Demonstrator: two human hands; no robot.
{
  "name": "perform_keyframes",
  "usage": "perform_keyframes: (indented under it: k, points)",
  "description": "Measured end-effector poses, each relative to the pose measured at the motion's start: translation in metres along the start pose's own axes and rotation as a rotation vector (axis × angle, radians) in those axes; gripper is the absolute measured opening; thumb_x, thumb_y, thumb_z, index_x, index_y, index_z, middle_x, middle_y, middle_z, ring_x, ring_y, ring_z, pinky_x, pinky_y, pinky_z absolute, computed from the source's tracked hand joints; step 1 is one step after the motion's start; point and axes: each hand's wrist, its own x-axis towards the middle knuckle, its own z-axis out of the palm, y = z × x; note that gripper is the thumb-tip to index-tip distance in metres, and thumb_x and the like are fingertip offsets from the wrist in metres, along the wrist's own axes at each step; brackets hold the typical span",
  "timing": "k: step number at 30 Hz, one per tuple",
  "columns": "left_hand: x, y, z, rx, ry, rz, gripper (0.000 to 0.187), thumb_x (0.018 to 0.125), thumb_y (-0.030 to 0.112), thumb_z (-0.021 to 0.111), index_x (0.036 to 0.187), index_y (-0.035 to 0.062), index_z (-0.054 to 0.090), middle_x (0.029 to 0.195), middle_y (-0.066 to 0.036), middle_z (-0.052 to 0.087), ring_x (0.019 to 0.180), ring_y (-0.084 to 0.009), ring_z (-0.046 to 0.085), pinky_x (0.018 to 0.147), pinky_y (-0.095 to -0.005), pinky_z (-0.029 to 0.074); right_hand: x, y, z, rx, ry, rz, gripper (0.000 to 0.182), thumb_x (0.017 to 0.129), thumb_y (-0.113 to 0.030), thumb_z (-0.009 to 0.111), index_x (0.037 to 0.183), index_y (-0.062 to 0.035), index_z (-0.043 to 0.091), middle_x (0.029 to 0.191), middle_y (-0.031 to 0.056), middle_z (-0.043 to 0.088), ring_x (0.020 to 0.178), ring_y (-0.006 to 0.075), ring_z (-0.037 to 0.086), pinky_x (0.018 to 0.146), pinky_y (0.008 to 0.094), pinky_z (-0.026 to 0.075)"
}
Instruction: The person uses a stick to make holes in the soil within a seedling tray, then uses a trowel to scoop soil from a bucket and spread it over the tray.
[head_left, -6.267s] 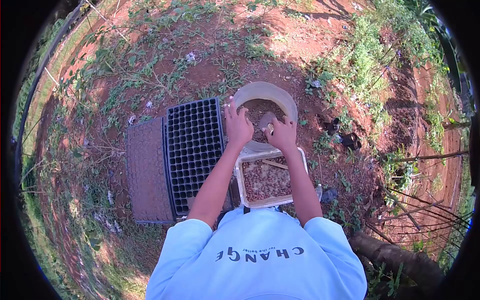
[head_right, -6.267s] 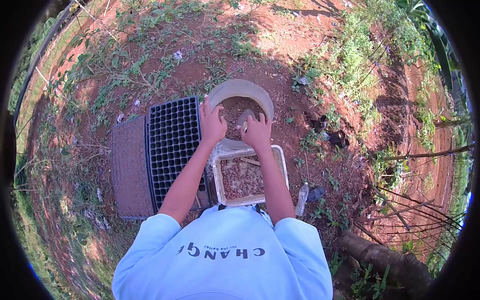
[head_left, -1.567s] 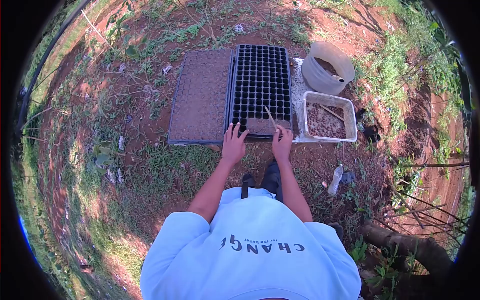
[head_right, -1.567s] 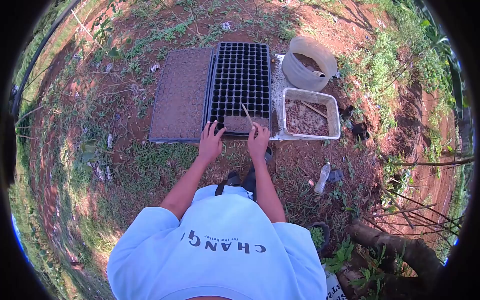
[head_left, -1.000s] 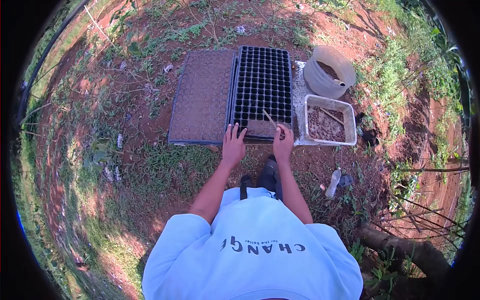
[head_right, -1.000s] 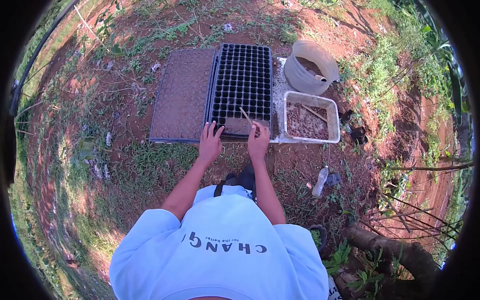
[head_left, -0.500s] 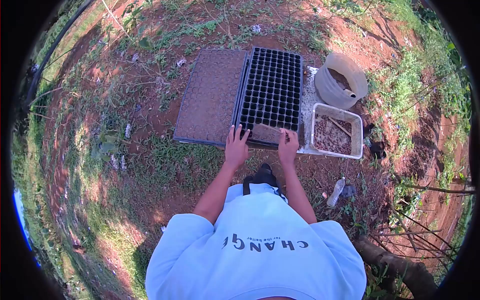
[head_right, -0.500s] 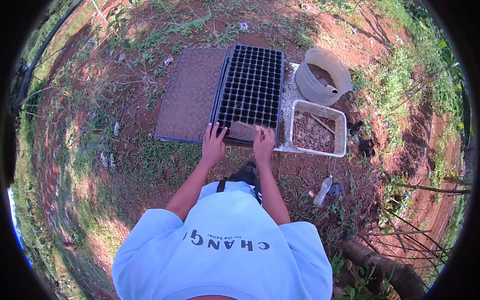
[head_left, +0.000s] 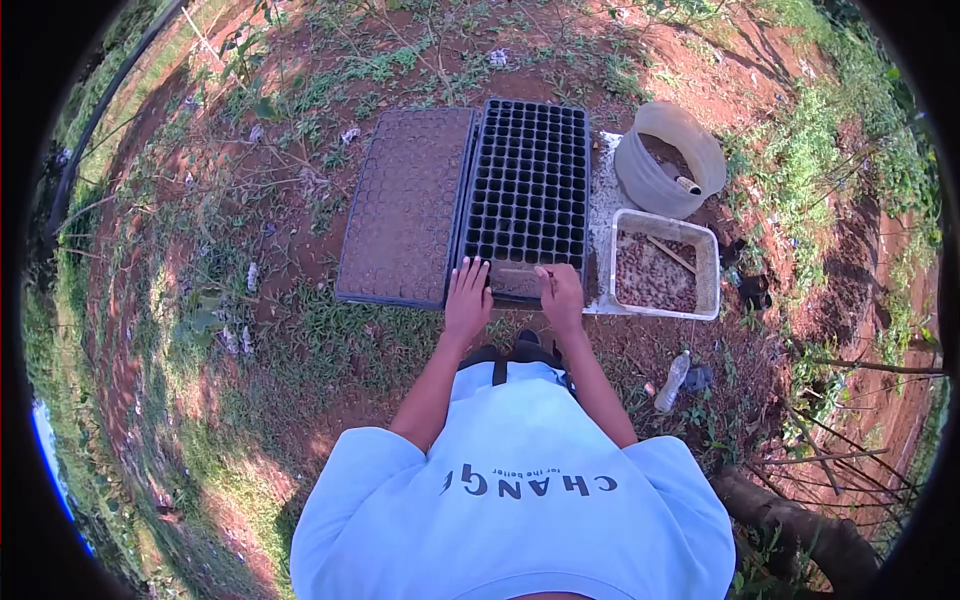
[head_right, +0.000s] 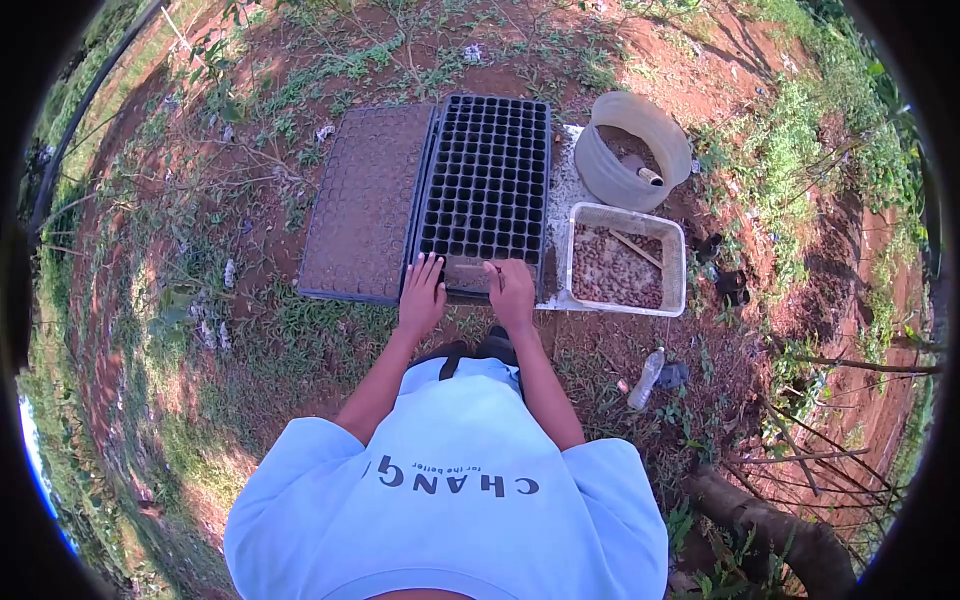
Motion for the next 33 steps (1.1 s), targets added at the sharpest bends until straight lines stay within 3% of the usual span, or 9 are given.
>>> perform_keyframes:
  k: [10, 16, 24, 31, 33]
  points:
    - [0.006, -0.028, -0.005, 0.030, -0.127, 0.146, 0.062, 0.091, 0.024, 0.050, 0.147, 0.0044, 0.031, 0.155, -0.014, 0.028, 0.146, -0.0292, 0.021, 0.118, -0.0481, 0.016, -0.004, -0.038, 0.001, -0.160, -0.094, -0.157, 0.007, 0.083, -0.008, 0.068, 0.085, -0.0023, 0.063, 0.083, 0.0107, 0.061, 0.081, 0.0302, 0.058, 0.073, 0.0403, 0.046]
    - [0.006, -0.032, -0.004, 0.057, -0.179, 0.199, 0.067, 0.091, 0.027, 0.053, 0.150, 0.0056, 0.026, 0.157, -0.016, 0.022, 0.146, -0.0309, 0.018, 0.118, -0.0488, 0.015, -0.013, -0.052, 0.011, -0.176, -0.093, -0.078, 0.011, 0.082, -0.008, 0.069, 0.092, -0.0036, 0.066, 0.086, 0.0095, 0.063, 0.085, 0.0295, 0.058, 0.076, 0.0398, 0.048]
    - [0.006, -0.035, 0.002, 0.041, -0.188, 0.215, 0.073, 0.091, 0.031, 0.054, 0.151, 0.0056, 0.022, 0.158, -0.016, 0.017, 0.147, -0.0321, 0.014, 0.117, -0.0501, 0.014, -0.042, -0.042, 0.042, -0.023, -0.108, 0.208, 0.022, 0.085, -0.008, 0.066, 0.106, -0.0055, 0.069, 0.094, 0.0124, 0.061, 0.094, 0.0300, 0.058, 0.084, 0.0381, 0.047]
    - [0.005, -0.036, 0.002, 0.068, -0.231, 0.228, 0.079, 0.090, 0.035, 0.055, 0.152, 0.0038, 0.017, 0.159, -0.018, 0.013, 0.148, -0.0334, 0.011, 0.118, -0.0499, 0.014, -0.055, -0.056, 0.044, -0.090, 0.013, 0.207, 0.022, 0.081, -0.005, 0.065, 0.103, -0.0053, 0.070, 0.092, 0.0128, 0.061, 0.092, 0.0304, 0.057, 0.081, 0.0391, 0.048]
    - [0.005, -0.036, 0.002, 0.071, -0.227, 0.235, 0.080, 0.090, 0.036, 0.056, 0.152, 0.0037, 0.017, 0.159, -0.018, 0.013, 0.148, -0.0332, 0.011, 0.118, -0.0498, 0.014, -0.057, -0.053, 0.044, -0.102, -0.012, 0.195, 0.023, 0.083, -0.005, 0.063, 0.105, -0.0047, 0.069, 0.096, 0.0132, 0.062, 0.095, 0.0306, 0.057, 0.085, 0.0386, 0.047]
